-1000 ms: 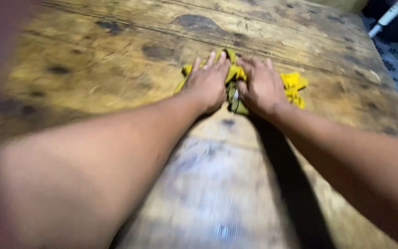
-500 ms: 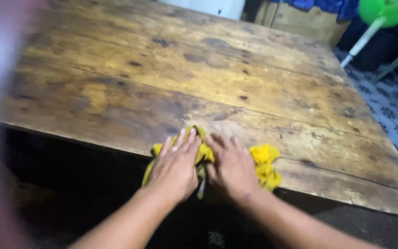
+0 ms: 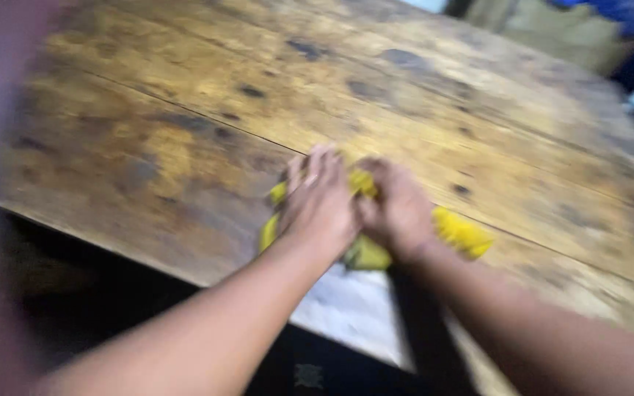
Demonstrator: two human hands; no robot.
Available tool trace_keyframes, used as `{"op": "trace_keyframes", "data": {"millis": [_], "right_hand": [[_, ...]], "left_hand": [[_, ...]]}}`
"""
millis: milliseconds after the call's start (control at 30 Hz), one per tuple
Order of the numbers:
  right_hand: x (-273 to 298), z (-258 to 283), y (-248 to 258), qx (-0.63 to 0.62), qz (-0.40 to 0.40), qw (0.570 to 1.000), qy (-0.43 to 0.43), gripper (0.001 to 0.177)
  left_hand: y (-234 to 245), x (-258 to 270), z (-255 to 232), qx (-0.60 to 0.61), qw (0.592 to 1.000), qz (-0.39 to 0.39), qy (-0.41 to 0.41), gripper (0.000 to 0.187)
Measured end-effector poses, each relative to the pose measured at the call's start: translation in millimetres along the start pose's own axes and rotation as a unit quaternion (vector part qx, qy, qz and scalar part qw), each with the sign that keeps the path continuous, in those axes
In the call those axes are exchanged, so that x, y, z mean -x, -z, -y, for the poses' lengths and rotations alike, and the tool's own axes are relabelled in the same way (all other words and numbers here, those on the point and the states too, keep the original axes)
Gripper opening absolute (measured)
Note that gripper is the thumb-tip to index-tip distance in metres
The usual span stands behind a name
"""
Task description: Wiping a large wooden table using a yellow cleaning cloth.
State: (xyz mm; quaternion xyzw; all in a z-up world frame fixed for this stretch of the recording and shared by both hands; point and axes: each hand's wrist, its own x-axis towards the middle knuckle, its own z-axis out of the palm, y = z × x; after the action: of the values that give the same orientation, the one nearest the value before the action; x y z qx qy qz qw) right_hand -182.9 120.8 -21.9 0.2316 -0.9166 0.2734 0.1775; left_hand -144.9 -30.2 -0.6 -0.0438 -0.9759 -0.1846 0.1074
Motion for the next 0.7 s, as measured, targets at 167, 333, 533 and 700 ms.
{"op": "trace_keyframes", "data": {"millis": [167,333,533,700], "right_hand": [[-116,-39,-21,0.031,0.015,0.999,0.027,0.047],[-192,-92,-46,-0.016,-0.007,0.997,-0.071,0.050],[-280,-147,-72,0.035,-0.040,0.999,0.009,0.038],[-289,-133,-68,0.037,0.005,0.994,-0.107,0.029]], "left_hand": [[-19,-130,27,-0.029,0.999,0.028,0.010,0.073],[-48,-235,44,-0.016,0.999,0.031,-0.012,0.071],[-57,-333,59,-0.012,0.999,0.028,-0.013,0.070],[-62,-347,64,-0.032,0.999,0.030,-0.019,0.066]]}}
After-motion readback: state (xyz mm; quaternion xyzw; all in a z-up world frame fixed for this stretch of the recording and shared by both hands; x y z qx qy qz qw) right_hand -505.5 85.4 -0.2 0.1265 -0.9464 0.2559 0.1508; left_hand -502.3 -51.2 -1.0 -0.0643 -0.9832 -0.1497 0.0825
